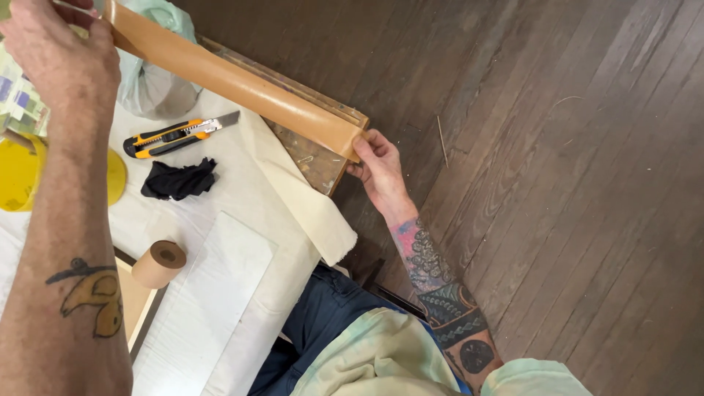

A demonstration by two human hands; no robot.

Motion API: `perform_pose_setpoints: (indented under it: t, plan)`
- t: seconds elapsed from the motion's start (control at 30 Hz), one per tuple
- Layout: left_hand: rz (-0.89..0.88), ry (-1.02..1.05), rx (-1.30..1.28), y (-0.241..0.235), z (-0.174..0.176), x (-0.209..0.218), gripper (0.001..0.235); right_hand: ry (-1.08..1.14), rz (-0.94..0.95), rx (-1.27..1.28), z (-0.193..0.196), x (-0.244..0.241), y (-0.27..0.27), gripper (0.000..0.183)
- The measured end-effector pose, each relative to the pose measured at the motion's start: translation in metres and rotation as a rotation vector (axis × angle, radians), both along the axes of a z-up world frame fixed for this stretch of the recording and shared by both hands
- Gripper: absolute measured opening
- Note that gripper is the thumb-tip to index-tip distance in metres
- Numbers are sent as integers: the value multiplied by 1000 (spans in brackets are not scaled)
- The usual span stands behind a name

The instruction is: Applying finishing tape and using a foam brush on the back of a wooden picture frame

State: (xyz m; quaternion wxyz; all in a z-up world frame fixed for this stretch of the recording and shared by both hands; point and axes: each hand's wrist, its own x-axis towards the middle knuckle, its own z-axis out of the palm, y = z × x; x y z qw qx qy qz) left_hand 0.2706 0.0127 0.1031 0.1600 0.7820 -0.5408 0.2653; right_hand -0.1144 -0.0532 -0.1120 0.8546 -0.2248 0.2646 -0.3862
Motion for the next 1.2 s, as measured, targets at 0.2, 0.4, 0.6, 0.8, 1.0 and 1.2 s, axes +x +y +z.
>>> perform_pose_setpoints:
  t: [0.2, 0.4, 0.6, 0.8, 1.0, 1.2]
  plan:
    - [-14, 188, 35, 9, -20, 17, 11, -82, 0, -30, -12, -5, 7, 18]
    - [81, 494, 214, -8, -45, -44, 16, 39, -67, 151, -88, -19, 12, 21]
    - [-211, 870, 141, -21, -66, -208, 26, 323, -26, 303, -170, -79, 28, 21]
    - [-215, 496, 179, -15, -74, -310, 23, 404, -85, 330, -251, -127, 68, 31]
    - [-147, 1057, -67, 85, -22, -327, 21, 89, -88, 95, -201, -226, 57, 21]
    - [484, 1272, -577, 342, -25, -284, 30, 250, 118, -518, -25, -177, 48, 24]
